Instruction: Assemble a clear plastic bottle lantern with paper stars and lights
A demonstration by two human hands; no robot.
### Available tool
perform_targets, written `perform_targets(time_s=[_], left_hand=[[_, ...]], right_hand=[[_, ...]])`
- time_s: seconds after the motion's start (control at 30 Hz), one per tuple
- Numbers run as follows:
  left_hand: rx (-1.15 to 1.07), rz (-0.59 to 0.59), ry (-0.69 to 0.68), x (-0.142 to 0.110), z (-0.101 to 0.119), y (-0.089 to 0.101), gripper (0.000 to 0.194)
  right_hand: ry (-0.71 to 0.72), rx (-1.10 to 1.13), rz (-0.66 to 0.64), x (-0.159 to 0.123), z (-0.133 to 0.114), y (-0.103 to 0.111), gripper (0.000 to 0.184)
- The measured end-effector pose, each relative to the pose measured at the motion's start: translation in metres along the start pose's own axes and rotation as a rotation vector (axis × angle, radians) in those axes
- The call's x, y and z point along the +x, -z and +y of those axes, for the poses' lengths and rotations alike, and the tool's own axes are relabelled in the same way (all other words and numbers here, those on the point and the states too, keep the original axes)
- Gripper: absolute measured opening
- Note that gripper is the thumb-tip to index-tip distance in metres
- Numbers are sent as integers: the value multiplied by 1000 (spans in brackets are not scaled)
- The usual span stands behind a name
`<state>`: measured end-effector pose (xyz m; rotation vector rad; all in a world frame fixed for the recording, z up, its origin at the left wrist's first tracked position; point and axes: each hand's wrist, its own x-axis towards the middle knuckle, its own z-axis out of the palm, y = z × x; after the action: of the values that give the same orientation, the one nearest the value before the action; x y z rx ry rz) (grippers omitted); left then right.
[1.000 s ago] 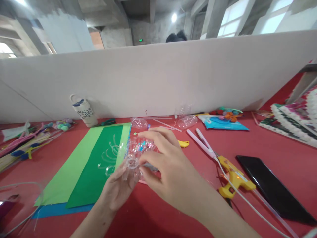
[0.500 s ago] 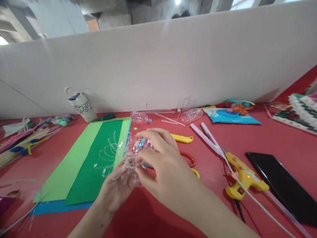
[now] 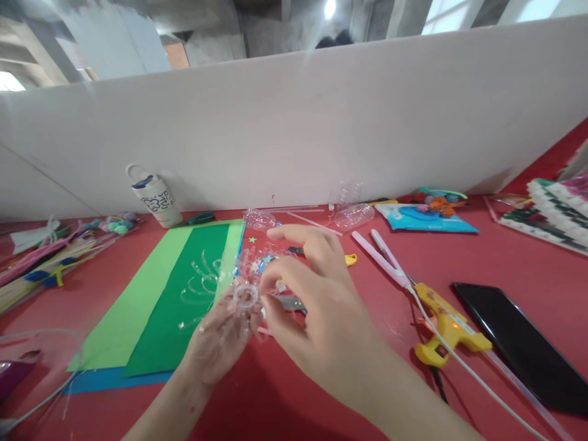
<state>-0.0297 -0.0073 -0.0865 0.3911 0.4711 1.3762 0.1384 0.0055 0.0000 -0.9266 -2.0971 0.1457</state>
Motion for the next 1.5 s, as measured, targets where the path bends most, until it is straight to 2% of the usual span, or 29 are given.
perform_targets(time_s=[0.13, 0.47, 0.67, 0.83, 1.03, 1.2, 1.37, 1.5], left_hand=[[0, 8, -21, 1, 0, -1, 21], [61, -33, -42, -1, 1, -1, 19], [30, 13, -8, 0, 0, 0, 19], [40, 0, -10, 1, -2, -1, 20], [35, 14, -25, 0, 0, -2, 25], [76, 15, -30, -1, 0, -2, 22], [51, 5, -20, -1, 0, -4, 25], [50, 15, -25, -2, 1, -6, 26]], right_hand=[[78, 6, -89, 0, -1, 2, 18], [68, -27, -188, 0, 3, -3, 16], [87, -8, -177, 0, -1, -2, 16], [72, 1, -208, -1, 0, -8, 17], [157, -80, -92, 0, 1, -10, 14], [247, -73, -58, 0, 0, -6, 16], [193, -86, -146, 0, 2, -11, 14], [162, -56, -107, 0, 2, -19, 15]])
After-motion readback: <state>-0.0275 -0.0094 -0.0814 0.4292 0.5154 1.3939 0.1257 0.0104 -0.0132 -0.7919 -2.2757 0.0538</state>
